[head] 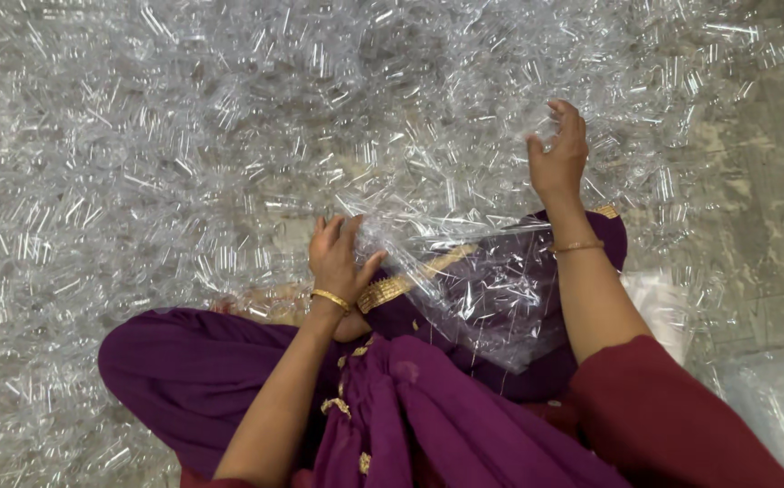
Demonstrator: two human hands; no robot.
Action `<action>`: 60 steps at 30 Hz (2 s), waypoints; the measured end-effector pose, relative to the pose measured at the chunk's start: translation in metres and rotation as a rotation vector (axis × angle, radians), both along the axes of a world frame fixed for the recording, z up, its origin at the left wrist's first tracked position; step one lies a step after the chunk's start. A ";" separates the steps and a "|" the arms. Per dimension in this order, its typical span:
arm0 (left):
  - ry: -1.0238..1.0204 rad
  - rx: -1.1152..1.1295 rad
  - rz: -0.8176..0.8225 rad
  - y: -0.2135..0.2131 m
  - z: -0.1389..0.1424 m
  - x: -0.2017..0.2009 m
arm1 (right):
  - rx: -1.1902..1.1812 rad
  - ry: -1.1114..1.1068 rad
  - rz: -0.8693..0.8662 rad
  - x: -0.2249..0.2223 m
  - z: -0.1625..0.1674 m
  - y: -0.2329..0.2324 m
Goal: The person sits on the floor surrounded by clear plastic tubes and packs them into clear plastic bags by hand, gathering tubes into bundles, sliding the bundles into bags, and folding the bags closed.
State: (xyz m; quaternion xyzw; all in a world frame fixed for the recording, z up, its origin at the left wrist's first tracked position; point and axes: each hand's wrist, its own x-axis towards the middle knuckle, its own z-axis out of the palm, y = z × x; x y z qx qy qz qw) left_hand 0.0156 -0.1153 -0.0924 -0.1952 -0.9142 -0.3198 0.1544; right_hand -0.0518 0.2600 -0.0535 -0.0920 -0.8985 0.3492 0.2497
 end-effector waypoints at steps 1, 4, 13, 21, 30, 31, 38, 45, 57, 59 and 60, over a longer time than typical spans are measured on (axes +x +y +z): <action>-0.066 -0.035 -0.029 0.004 0.000 -0.005 | -0.114 -0.015 0.039 -0.001 0.006 -0.003; -0.417 -0.044 -0.122 0.020 0.007 -0.020 | -0.445 -0.101 0.176 0.002 0.019 -0.022; -0.527 -0.011 -0.298 0.045 0.026 -0.043 | -0.806 -0.274 0.290 0.010 0.025 -0.042; -0.526 -0.156 -0.194 0.047 -0.011 -0.042 | 0.013 -0.709 -0.033 -0.007 0.001 -0.040; -0.486 -0.172 0.065 0.020 0.002 -0.054 | 0.410 -0.037 0.038 -0.025 -0.020 -0.026; -0.489 -0.181 0.070 0.020 0.005 -0.055 | 0.219 -0.088 -0.003 -0.025 -0.015 -0.023; -0.468 -0.097 -0.050 0.036 0.010 -0.066 | -0.890 -0.469 0.264 -0.030 0.017 -0.028; -0.416 -0.019 -0.016 0.018 0.012 -0.068 | -0.115 -0.017 -0.055 -0.059 -0.001 -0.045; -0.393 -0.022 0.017 -0.006 0.017 -0.086 | -0.671 0.053 0.086 -0.054 0.027 -0.037; -0.351 0.004 -0.085 -0.011 0.022 -0.092 | -0.771 -0.019 0.232 -0.048 0.040 -0.037; -0.403 0.027 -0.144 -0.014 0.024 -0.094 | -0.819 -0.053 0.306 -0.045 0.048 -0.037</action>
